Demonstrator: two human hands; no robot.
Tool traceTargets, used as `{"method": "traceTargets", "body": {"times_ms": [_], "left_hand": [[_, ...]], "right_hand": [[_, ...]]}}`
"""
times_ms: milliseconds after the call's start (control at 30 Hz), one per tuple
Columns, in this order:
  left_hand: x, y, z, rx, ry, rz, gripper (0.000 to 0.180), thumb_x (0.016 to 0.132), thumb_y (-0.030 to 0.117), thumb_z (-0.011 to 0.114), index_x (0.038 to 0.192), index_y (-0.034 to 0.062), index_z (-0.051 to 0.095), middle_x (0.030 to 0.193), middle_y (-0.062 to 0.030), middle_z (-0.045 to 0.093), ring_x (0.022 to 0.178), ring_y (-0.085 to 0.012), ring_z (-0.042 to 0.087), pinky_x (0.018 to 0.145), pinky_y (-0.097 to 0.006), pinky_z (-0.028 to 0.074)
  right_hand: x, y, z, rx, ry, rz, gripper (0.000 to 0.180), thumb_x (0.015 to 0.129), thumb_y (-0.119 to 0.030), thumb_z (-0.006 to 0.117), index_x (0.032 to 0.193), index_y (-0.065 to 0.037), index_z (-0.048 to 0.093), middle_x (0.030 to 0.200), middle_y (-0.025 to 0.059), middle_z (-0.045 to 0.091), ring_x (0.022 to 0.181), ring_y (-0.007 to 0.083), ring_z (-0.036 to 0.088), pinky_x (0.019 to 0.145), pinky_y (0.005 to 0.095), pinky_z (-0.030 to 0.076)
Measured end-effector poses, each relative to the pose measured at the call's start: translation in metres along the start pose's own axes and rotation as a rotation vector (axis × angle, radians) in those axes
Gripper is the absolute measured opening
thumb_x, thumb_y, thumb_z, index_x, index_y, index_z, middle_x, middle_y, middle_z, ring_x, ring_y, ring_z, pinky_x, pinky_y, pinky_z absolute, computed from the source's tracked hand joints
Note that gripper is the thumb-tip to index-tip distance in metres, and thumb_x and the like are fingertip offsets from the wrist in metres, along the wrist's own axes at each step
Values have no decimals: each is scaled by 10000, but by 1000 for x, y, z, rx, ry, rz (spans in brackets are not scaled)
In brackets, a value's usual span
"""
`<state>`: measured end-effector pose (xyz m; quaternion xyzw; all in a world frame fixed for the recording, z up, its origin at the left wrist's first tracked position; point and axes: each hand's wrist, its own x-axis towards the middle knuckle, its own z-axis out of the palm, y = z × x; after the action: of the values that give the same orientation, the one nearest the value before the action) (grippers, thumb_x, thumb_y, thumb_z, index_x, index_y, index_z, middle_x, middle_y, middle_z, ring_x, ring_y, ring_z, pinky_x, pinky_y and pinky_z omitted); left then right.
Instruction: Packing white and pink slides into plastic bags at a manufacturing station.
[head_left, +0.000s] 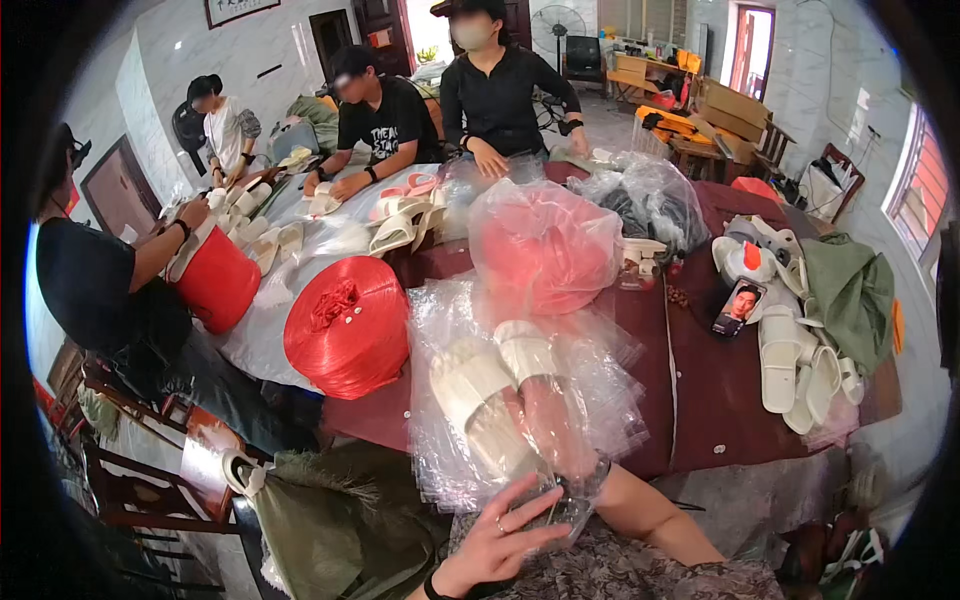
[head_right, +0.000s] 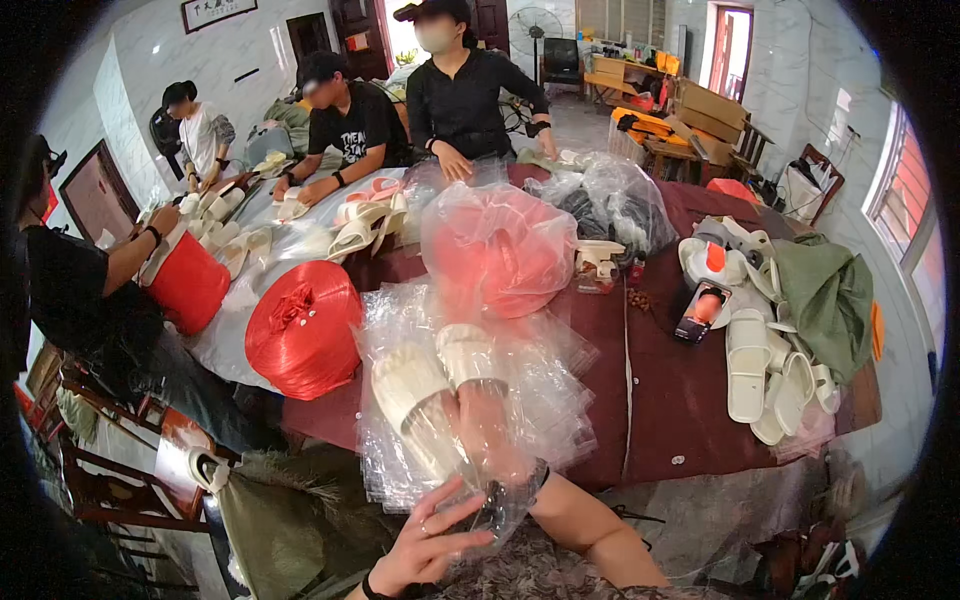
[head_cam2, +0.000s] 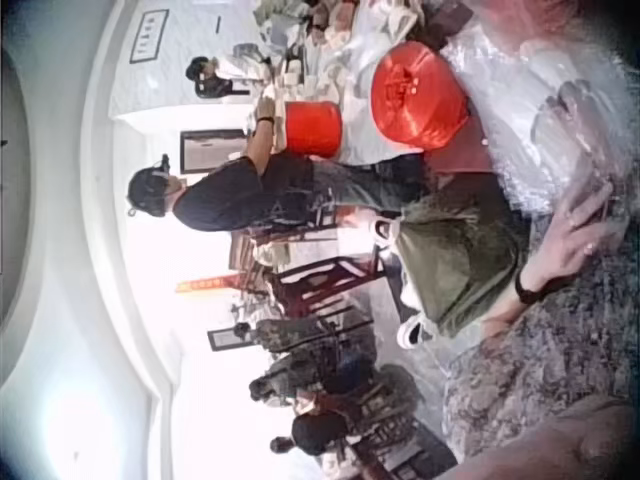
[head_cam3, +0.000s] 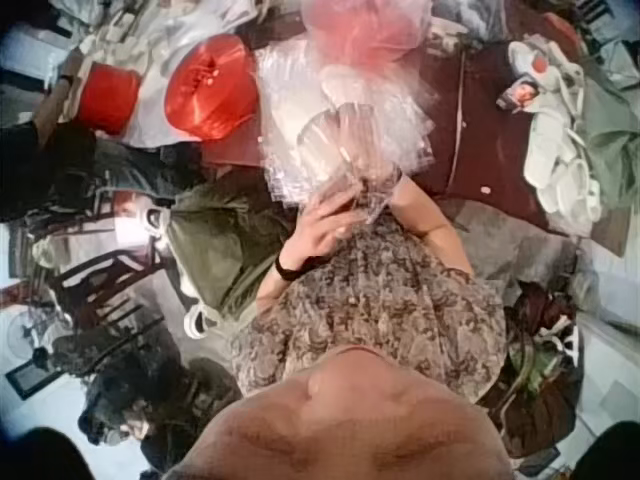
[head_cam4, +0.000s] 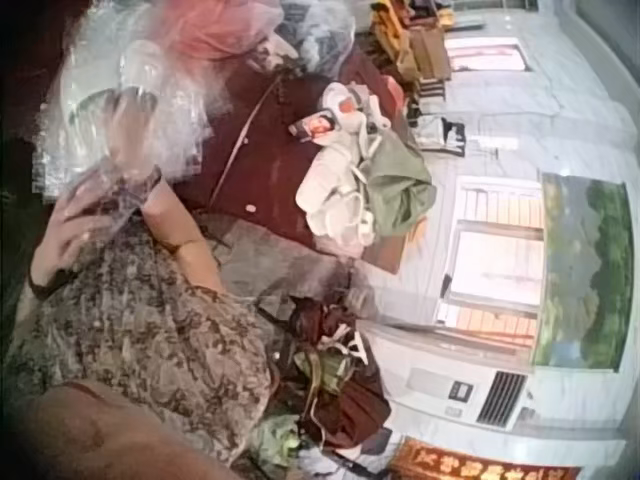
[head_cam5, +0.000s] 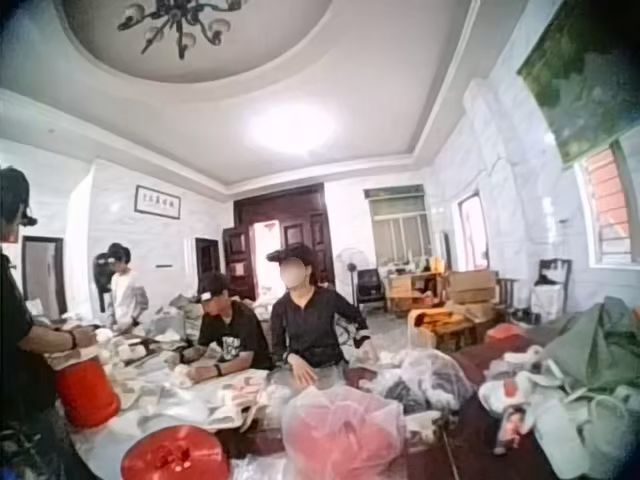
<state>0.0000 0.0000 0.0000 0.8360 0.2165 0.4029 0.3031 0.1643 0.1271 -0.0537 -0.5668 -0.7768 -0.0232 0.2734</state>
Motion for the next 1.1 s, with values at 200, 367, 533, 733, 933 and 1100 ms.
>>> {"method": "traceTargets", "body": {"times_ms": [200, 367, 533, 733, 933, 1100], "left_hand": [[-15, 7, -14, 178, 72, -176, 376, 793, 55, 607, 1124, 142, 762, 1402, -118, 586, 1329, -422, 470, 1099, -491, 399], [-27, -7, -14, 189, 78, -336, 543, 790, 339, 766, 1266, 96, 667, 1464, -176, 508, 1384, -431, 410, 1128, -508, 335], [-41, -33, -21, 69, 336, -319, 772, 712, 350, 867, 1340, 22, 561, 1451, -227, 479, 1349, -384, 447, 1082, -475, 379], [-35, -71, -14, 125, 526, -803, 805, 740, 149, 805, 1442, 16, 435, 1267, -156, 563, 1084, -255, 575, 841, -348, 505], [-22, -89, 4, 273, 378, -899, 921, 679, 155, 893, 1455, 25, 413, 1108, -136, 614, 903, -196, 621, 691, -321, 522], [-35, -93, -3, 204, 417, -955, 902, 691, 110, 870, 1462, 10, 411, 1049, -127, 635, 837, -197, 634, 675, -308, 524]], "right_hand": [[24, 19, 42, 379, 67, 440, 237, 923, -237, 651, 977, -14, 590, 776, 202, 658, 733, 421, 645, 699, 518, 511], [-2, 15, 52, 413, -11, 230, 461, 933, -238, 634, 1284, 30, 504, 1136, 282, 592, 1044, 431, 593, 865, 489, 494], [-40, 4, 5, 331, -178, -34, 704, 937, -192, 625, 1522, 4, 287, 1476, 254, 389, 1350, 432, 413, 1131, 465, 365], [-91, 5, -31, 702, -387, -212, 608, 999, -206, 555, 1543, -91, 308, 1455, 198, 466, 1337, 363, 466, 1088, 445, 417], [-129, 36, -59, 1079, -785, -179, 531, 1028, -253, 567, 1506, -92, 399, 1432, 142, 537, 1213, 244, 572, 1005, 348, 460], [-103, 71, -134, 1192, -1279, -62, 408, 998, -263, 621, 1338, -40, 587, 1220, 96, 679, 1034, 150, 639, 864, 287, 514]]}}
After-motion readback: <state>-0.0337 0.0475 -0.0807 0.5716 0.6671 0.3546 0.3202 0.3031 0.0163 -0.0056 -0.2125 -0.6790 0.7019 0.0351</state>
